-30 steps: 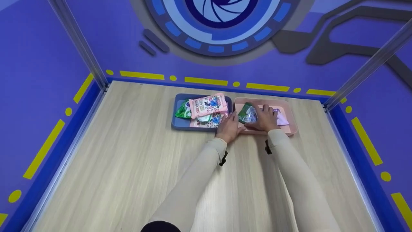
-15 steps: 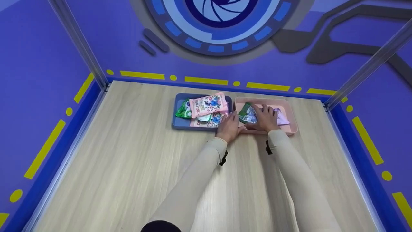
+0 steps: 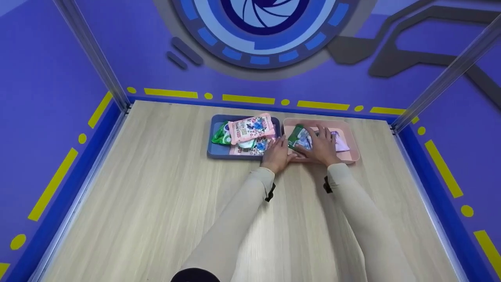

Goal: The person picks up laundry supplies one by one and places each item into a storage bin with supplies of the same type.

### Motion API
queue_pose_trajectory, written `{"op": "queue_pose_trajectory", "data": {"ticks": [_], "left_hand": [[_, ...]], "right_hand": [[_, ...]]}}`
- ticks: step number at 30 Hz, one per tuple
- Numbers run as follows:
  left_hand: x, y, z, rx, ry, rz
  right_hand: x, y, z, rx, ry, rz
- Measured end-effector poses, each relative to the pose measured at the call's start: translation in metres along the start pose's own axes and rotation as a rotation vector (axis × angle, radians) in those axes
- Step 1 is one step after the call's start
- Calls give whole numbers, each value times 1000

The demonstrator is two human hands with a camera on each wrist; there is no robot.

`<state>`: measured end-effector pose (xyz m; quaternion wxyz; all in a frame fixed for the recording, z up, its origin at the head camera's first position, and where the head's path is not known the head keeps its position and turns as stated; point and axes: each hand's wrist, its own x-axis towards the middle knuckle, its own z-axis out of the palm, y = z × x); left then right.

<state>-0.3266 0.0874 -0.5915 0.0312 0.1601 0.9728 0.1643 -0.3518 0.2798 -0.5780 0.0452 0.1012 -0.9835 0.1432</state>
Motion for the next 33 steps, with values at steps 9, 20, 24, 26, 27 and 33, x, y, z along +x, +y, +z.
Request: {"op": "queue_pose_trajectory", "data": {"ticks": [9, 20, 24, 26, 27, 33], "left_hand": [[3, 1, 2, 15, -26, 4], [-1, -2, -1, 4, -2, 9], [-2, -3, -2, 10, -7, 3], [-2, -3, -1, 9, -14, 2], [-2, -3, -1, 5, -14, 3], [-2, 0, 0, -3, 3, 19]], "right_hand": [[-20, 3, -4, -50, 86, -6], [-37, 5, -8, -99, 124, -22], [-40, 4, -8, -96, 116, -19], [-42, 4, -7, -93, 115, -18], [-43, 5, -7, -92, 118, -18], [-48, 6, -7, -91, 154, -22]]}}
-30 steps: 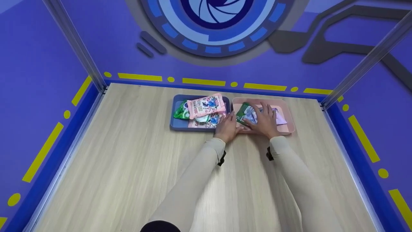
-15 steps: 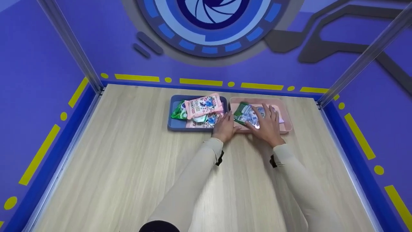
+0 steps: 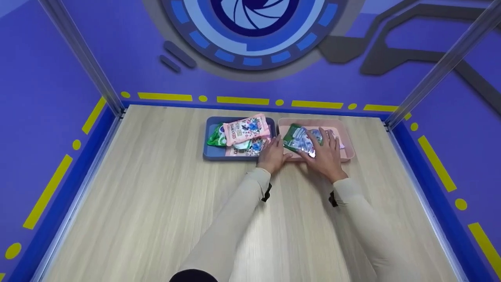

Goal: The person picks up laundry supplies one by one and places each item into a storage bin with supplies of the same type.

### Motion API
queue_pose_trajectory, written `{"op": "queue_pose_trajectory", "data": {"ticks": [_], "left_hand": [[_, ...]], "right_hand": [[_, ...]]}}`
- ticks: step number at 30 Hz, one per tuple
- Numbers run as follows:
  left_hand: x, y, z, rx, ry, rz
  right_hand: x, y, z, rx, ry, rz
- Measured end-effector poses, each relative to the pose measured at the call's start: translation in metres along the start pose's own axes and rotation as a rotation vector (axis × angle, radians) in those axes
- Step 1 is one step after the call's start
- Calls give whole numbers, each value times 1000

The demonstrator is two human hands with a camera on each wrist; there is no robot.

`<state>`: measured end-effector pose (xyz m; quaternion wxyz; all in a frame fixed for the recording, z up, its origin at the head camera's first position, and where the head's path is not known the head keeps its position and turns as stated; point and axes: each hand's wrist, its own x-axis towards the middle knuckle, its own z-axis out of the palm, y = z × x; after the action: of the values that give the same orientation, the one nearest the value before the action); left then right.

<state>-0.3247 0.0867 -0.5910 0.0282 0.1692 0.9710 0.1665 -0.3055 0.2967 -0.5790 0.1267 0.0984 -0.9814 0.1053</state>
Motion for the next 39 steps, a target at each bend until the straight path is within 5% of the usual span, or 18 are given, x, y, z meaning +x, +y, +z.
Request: {"op": "queue_pose_trajectory", "data": {"ticks": [15, 20, 25, 28, 33, 39], "left_hand": [[-3, -8, 0, 125, 20, 17], [-14, -16, -7, 93, 118, 137], [-35, -28, -25, 18, 184, 305], [-50, -39, -33, -8, 241, 350], [-72, -62, -41, -41, 310, 346], [-91, -95, -41, -7, 350, 258]], "right_hand": [[-9, -8, 3, 18, 1, -18], [-15, -7, 0, 25, 13, -28], [-23, -3, -3, 41, 24, -4], [-29, 0, -2, 52, 23, 1], [-41, 5, -3, 65, -5, 24], [-53, 9, -6, 65, -22, 52]]}}
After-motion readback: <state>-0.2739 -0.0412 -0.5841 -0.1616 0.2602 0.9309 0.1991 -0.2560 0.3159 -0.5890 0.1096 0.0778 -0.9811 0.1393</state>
